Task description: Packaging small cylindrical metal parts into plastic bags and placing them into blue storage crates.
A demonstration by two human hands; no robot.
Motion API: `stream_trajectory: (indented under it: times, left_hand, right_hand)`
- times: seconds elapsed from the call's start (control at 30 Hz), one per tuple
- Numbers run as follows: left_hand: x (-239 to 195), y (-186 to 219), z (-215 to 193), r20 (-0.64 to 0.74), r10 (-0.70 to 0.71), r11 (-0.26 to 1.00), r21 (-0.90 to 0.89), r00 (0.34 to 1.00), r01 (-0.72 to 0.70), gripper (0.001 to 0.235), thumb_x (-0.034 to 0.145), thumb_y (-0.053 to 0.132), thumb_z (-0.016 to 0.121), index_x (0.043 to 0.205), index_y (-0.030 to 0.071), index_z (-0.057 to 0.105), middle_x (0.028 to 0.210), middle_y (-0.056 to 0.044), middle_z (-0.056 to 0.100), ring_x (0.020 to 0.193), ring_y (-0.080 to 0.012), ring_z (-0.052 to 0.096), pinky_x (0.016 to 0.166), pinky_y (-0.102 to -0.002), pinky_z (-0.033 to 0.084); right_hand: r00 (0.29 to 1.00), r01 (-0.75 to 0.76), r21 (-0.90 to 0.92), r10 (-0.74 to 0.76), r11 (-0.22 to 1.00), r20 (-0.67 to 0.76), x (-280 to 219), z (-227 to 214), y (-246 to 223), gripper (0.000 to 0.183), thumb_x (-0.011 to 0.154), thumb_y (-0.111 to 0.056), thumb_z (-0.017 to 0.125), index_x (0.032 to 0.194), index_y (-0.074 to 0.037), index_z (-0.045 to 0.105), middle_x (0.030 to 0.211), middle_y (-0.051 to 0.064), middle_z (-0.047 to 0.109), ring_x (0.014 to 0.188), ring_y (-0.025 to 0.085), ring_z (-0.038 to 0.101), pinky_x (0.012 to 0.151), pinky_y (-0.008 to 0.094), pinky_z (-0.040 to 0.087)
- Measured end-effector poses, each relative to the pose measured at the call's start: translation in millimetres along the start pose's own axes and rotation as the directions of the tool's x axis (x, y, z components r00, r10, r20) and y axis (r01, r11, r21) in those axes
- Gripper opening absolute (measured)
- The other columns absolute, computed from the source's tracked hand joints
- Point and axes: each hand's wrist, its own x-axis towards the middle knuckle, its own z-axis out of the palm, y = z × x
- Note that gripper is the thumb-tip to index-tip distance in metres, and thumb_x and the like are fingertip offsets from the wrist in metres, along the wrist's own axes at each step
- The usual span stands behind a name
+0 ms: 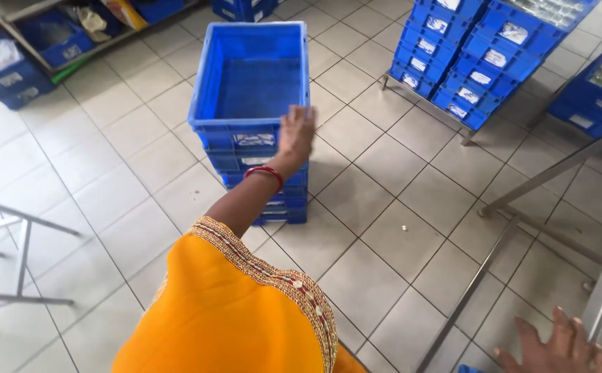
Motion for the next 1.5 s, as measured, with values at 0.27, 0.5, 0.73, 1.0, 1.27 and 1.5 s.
stream_trajectory:
  times: [0.27, 0.5, 0.73, 1.0, 1.27, 1.5]
  left_hand:
    - [29, -123, 131, -0.148, -0.057, 0.997, 0.041, 0.987, 0.064, 0.016, 0.095, 0.012, 0.063, 0.110, 0.017, 0.066, 0.112, -0.005, 0.070, 0.113, -0.0271, 0.065, 0.098, -0.056, 0.045]
    - [24, -130, 59, 0.058, 0.071, 0.997, 0.022, 0.996, -0.072, 0.021, 0.095, 0.006, 0.060, 0.114, 0.012, 0.061, 0.111, -0.008, 0.072, 0.111, -0.0275, 0.069, 0.083, -0.051, 0.057]
    - [-24, -73, 38, 0.055, 0.132, 0.971, -0.208, 0.990, -0.118, 0.023, 0.096, 0.031, 0.058, 0.112, 0.015, 0.059, 0.106, -0.011, 0.070, 0.100, -0.0313, 0.071, 0.075, -0.047, 0.059]
    - [-155, 49, -33, -0.203, 0.158, 0.864, -0.445, 0.966, -0.235, 0.039, 0.105, 0.050, 0.043, 0.105, 0.012, 0.049, 0.087, -0.014, 0.069, 0.079, -0.0363, 0.073, 0.066, -0.052, 0.056]
    - [-100, 8, -267, -0.220, -0.206, 0.769, -0.640, 0.953, 0.018, 0.026, 0.108, 0.042, 0.046, 0.110, 0.033, 0.070, 0.087, -0.013, 0.074, 0.077, -0.0374, 0.071, 0.067, -0.054, 0.052]
    - [-82, -28, -251, 0.220, -0.181, -0.804, -0.595, 0.959, -0.015, 0.040, 0.106, 0.035, 0.054, 0.127, 0.003, 0.066, 0.125, -0.012, 0.071, 0.111, -0.0263, 0.070, 0.104, -0.045, 0.058]
  right_hand:
    - [0.900, 0.012, 0.093, -0.051, 0.996, 0.433, -15, -56, 1, 0.047, 0.099, -0.067, 0.047, 0.141, -0.048, 0.055, 0.152, -0.002, 0.043, 0.151, 0.015, 0.035, 0.127, 0.054, 0.014]
    - [0.894, -0.055, 0.275, -0.075, 0.960, 0.442, -18, -62, 3, 0.041, 0.103, -0.058, 0.046, 0.139, -0.044, 0.057, 0.140, -0.013, 0.052, 0.146, 0.004, 0.041, 0.133, 0.052, 0.009]
    - [0.914, -0.126, 0.343, -0.026, 0.931, 0.405, -22, -57, 5, 0.036, 0.104, -0.054, 0.046, 0.134, -0.043, 0.063, 0.123, -0.017, 0.064, 0.136, 0.003, 0.052, 0.135, 0.047, 0.012]
    - [0.989, -0.123, 0.574, 0.147, 0.810, 0.005, -52, -62, 5, 0.027, 0.094, -0.046, 0.059, 0.110, -0.032, 0.074, 0.101, -0.008, 0.075, 0.114, 0.012, 0.066, 0.129, 0.042, 0.026]
    - [0.954, 0.002, 0.740, 0.221, 0.673, -0.203, -56, -84, 24, 0.019, 0.085, -0.035, 0.068, 0.093, -0.023, 0.081, 0.099, -0.001, 0.079, 0.103, 0.020, 0.070, 0.106, 0.044, 0.043]
    - [0.908, 0.092, 0.937, 0.416, -0.338, 0.061, -53, -48, 88, 0.047, 0.095, -0.042, 0.060, 0.133, -0.014, 0.067, 0.127, 0.007, 0.070, 0.115, 0.020, 0.066, 0.092, 0.038, 0.054]
